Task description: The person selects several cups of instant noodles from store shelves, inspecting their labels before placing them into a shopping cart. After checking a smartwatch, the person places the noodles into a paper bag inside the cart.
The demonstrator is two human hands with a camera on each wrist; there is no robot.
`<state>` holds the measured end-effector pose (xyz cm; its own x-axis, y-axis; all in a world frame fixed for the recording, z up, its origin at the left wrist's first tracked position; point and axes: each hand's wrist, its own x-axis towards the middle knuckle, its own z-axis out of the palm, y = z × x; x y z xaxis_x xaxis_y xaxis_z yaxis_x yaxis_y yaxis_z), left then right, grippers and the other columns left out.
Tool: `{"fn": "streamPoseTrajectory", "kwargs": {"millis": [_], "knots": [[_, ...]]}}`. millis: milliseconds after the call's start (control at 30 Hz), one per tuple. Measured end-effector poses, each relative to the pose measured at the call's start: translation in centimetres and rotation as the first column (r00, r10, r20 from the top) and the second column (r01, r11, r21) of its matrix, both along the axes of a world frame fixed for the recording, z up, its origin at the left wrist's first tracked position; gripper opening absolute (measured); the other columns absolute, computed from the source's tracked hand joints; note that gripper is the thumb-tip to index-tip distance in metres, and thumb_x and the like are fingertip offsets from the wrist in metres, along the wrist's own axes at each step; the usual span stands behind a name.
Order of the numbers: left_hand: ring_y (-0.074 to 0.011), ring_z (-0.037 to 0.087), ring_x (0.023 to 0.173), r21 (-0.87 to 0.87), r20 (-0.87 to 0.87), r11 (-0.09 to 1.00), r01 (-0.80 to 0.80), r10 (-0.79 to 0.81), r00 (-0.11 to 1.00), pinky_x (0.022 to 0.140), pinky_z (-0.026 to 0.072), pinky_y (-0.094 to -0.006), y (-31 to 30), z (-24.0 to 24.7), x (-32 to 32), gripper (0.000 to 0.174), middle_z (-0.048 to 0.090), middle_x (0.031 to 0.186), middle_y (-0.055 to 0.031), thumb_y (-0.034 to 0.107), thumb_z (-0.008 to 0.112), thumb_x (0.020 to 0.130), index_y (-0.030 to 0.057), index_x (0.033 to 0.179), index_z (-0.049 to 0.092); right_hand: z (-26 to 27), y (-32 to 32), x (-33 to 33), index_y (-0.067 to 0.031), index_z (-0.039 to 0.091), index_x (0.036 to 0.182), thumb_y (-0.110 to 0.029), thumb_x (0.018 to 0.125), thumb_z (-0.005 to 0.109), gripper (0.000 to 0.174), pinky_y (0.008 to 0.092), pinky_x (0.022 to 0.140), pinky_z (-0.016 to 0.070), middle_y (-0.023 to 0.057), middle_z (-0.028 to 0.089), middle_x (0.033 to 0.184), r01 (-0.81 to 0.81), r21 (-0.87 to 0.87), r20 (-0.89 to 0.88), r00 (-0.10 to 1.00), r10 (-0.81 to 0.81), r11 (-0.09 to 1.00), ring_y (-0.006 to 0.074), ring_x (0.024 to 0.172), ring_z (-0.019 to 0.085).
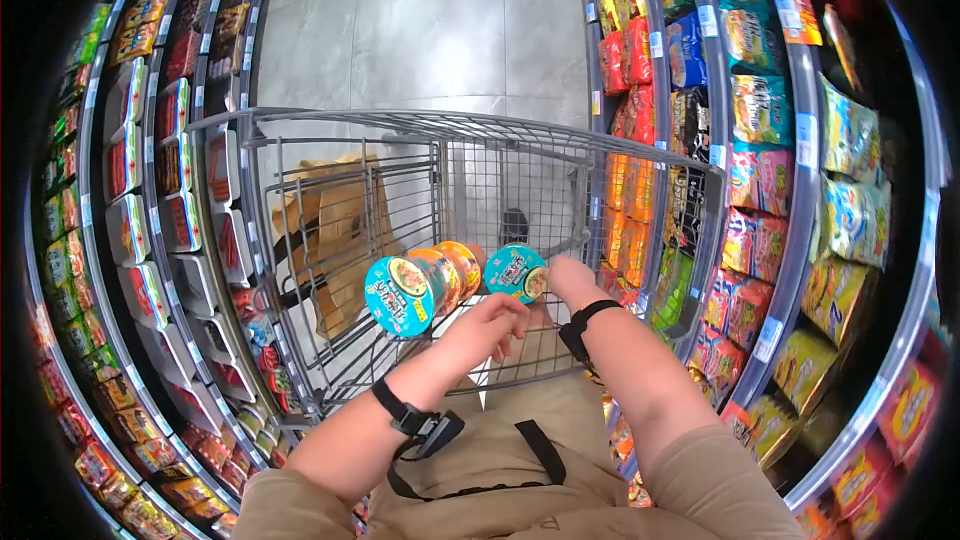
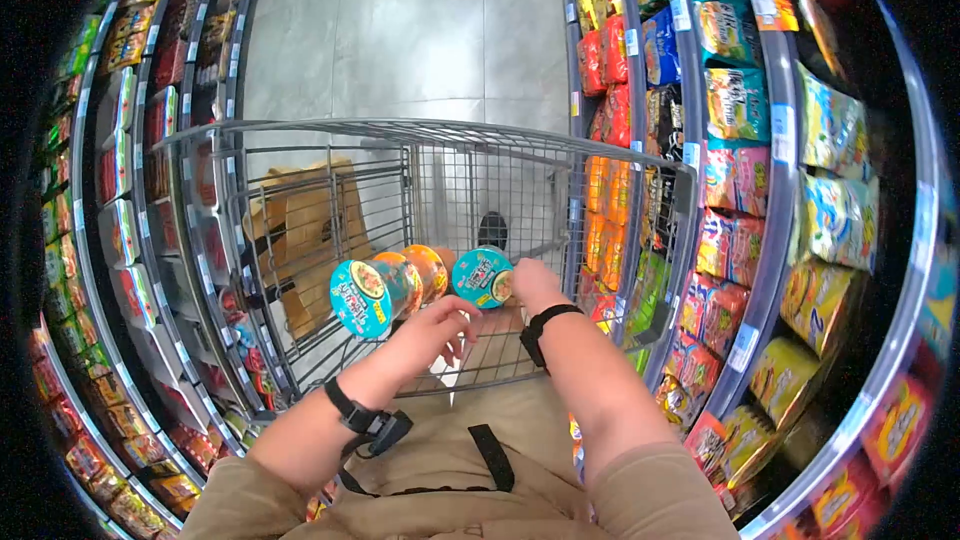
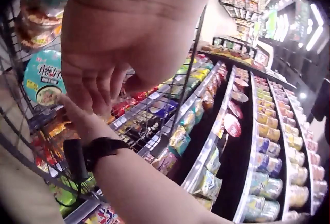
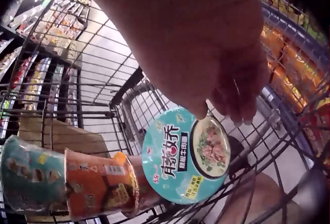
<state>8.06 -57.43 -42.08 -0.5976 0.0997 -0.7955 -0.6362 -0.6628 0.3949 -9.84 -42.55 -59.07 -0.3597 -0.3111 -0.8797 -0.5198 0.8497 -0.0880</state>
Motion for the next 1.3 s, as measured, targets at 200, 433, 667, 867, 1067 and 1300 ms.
{"fn": "streamPoseTrajectory", "kwargs": {"millis": [200,433,667,867,1067,1300], "knots": [[-0.0099,0.060,0.064,-0.354,-0.023,0.935,0.027,-0.038,0.999,0.054,0.0496,-0.0254,-3.4,5.2,7.8,0.025,0.066,0.086,-0.0047,0.012,0.048,0.099,0.0046,0.120,0.059,5.6,4.7,0.1,-0.0023,0.071,0.104,-0.034,0.094,0.063,0.034,0.0467,0.081,0.0570,0.0197,0.074,0.095,0.153,-0.404,-0.190,0.950,-0.246,0.902,0.0365,0.093,0.072],[-0.0097,0.056,0.060,-0.429,-0.142,0.882,-0.195,0.147,0.979,0.051,0.0468,-0.0258,-8.2,10.4,19.4,0.020,0.065,0.082,-0.0041,0.015,0.050,0.100,0.0059,0.113,0.062,19.2,10.7,7.3,-0.0039,0.068,0.103,-0.019,0.100,0.059,0.018,0.0280,0.059,0.0513,0.0069,0.068,0.078,0.730,-0.609,0.283,0.564,-0.776,0.308,0.0138,0.062,0.062],[-0.0120,0.055,0.054,-0.469,-0.238,0.857,-0.215,0.112,0.965,0.047,0.0449,-0.0276,-10.9,10.4,25.3,0.019,0.064,0.079,-0.0054,0.015,0.049,0.099,0.0059,0.110,0.061,24.3,22.2,23.8,-0.0017,0.069,0.099,-0.019,0.101,0.058,0.020,0.0283,0.059,0.0497,0.0041,0.065,0.074,0.699,-0.669,0.215,0.509,-0.833,0.254,0.0121,0.062,0.061],[-0.0131,0.054,0.050,-0.478,-0.254,0.874,-0.088,-0.042,0.966,0.044,0.0434,-0.0280,-9.0,11.9,24.6,0.016,0.063,0.075,-0.0056,0.012,0.049,0.098,0.0067,0.105,0.062,28.0,28.7,34.0,-0.0015,0.069,0.097,-0.018,0.097,0.057,0.021,0.0319,0.060,0.0511,0.0049,0.066,0.072,0.801,-0.580,0.229,0.333,-0.915,0.147,0.0144,0.062,0.063],[-0.0136,0.053,0.049,-0.532,-0.256,0.846,0.027,-0.191,0.948,0.044,0.0432,-0.0282,-3.8,16.1,21.7,0.016,0.062,0.072,-0.0063,0.008,0.047,0.095,0.0066,0.102,0.061,30.5,33.0,36.9,-0.0009,0.066,0.087,-0.026,0.099,0.057,0.029,0.0346,0.058,0.0507,0.0078,0.065,0.070,0.752,-0.654,0.157,0.246,-0.957,0.086,0.0176,0.059,0.064],[-0.0140,0.052,0.049,-0.520,-0.301,0.848,0.106,-0.298,0.906,0.044,0.0418,-0.0283,4.6,16.4,17.3,0.015,0.059,0.067,-0.0051,0.008,0.046,0.095,0.0053,0.098,0.060,32.3,39.7,39.0,-0.0008,0.062,0.081,-0.033,0.102,0.058,0.039,0.0340,0.055,0.0469,0.0046,0.059,0.062,0.670,-0.742,0.198,0.180,-0.964,-0.027,0.0156,0.057,0.060]]}}
